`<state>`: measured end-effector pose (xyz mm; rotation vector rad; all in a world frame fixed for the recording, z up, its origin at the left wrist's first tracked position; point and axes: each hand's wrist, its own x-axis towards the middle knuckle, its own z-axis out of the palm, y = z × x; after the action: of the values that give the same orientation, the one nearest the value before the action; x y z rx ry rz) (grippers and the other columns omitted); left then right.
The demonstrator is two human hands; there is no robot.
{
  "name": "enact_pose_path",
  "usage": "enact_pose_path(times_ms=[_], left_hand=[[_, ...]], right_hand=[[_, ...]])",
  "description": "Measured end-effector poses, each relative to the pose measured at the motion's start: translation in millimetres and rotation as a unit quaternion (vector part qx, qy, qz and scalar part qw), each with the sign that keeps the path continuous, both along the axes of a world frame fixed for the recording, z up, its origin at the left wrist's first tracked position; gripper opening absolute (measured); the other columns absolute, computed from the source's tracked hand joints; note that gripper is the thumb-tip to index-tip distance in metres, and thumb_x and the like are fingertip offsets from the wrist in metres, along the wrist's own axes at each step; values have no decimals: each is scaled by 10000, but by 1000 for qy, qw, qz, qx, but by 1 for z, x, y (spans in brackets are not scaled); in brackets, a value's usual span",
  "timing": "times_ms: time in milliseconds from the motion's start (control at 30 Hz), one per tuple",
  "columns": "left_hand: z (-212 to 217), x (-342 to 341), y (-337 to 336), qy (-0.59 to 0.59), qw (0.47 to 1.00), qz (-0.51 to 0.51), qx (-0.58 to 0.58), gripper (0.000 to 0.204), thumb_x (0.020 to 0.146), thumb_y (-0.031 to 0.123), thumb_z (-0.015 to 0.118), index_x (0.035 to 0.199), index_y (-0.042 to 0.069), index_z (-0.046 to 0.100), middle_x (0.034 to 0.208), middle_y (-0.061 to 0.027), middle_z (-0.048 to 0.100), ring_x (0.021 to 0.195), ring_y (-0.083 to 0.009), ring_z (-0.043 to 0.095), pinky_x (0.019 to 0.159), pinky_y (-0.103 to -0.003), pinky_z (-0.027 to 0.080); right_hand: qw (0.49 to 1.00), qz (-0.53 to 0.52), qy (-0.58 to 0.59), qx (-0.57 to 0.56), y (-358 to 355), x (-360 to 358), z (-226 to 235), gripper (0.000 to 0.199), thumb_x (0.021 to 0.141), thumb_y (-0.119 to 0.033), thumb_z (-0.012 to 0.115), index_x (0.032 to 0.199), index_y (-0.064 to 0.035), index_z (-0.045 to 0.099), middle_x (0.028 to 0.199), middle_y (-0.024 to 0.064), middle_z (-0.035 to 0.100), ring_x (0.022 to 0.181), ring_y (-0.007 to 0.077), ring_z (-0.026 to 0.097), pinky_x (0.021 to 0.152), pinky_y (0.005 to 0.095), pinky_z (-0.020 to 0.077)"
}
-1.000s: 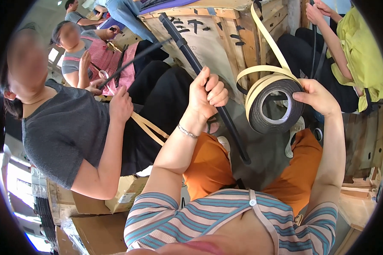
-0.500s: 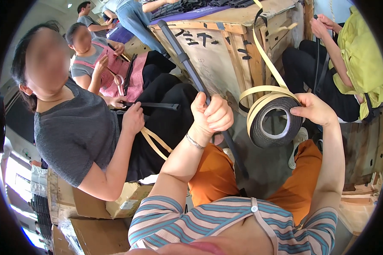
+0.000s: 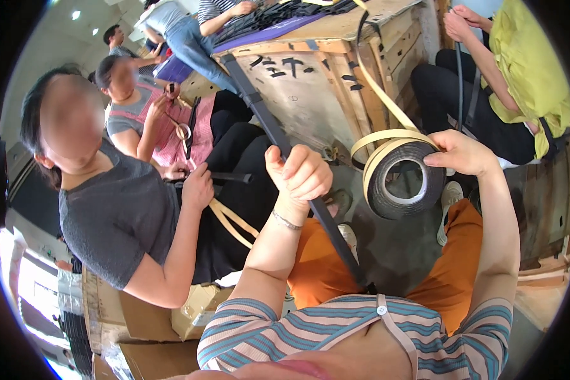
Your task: Applying adhesive tape to long black plastic or rubber components on an assembly line.
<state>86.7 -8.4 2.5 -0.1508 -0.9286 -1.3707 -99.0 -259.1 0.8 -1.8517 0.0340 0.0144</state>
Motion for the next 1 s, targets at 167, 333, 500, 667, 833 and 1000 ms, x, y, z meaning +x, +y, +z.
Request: enact_pose_path(times_ms=[167, 333, 500, 667, 833, 1000], left_hand=[[-6, 5, -2, 24, 995, 53, 85, 387, 835, 378, 491, 599, 74, 445, 440, -2, 390, 324, -105, 366, 340, -231, 314], [-10, 7, -5, 33, 935, 218, 278, 347, 835, 351, 517, 648, 61, 486, 480, -13, 368, 338, -112, 291, 348, -254, 232], [-22, 15, -7, -39, 895, 303, 324, 387, 844, 374, 509, 925, 7, 605, 703, -85, 568, 361, -114, 330, 364, -243, 279], [-21, 8, -7, -106, 844, 347, 396, 449, 855, 396, 490, 1015, -13, 581, 870, -104, 630, 375, -93, 326, 372, -232, 281], [-24, 10, -18, -109, 857, 313, 396, 470, 864, 396, 477, 1056, -24, 560, 952, -157, 631, 370, -88, 350, 358, -219, 275], [-27, 24, -19, -91, 881, 300, 353, 476, 863, 412, 469, 1034, -20, 573, 938, -140, 637, 353, -101, 338, 354, -228, 277]], right_hand=[[1000, 24, 12, -4, 0, -1, -1, 214, 804, -84, 622, 969, 41, 569, 841, -26, 579, 777, 45, 482, 722, 212, 418], [995, 62, 60, -48, 1, -3, -1, 200, 781, -73, 641, 928, 42, 572, 805, -34, 560, 747, 41, 473, 678, 210, 421], [992, 81, 71, -69, 10, -3, 7, 154, 780, -86, 648, 835, 26, 558, 705, -40, 537, 665, 37, 451, 589, 220, 402], [982, 99, 67, -146, 11, -3, 4, 174, 776, -102, 660, 837, 27, 560, 700, -26, 542, 660, 40, 453, 585, 219, 402], [978, 107, 64, -169, 7, -6, 8, 185, 786, -109, 652, 876, 27, 565, 727, -22, 546, 678, 47, 457, 607, 223, 414], [996, -49, -66, -23, -4, 3, 6, 215, 830, -170, 604, 956, 3, 582, 747, -41, 535, 695, 36, 451, 616, 215, 405]])
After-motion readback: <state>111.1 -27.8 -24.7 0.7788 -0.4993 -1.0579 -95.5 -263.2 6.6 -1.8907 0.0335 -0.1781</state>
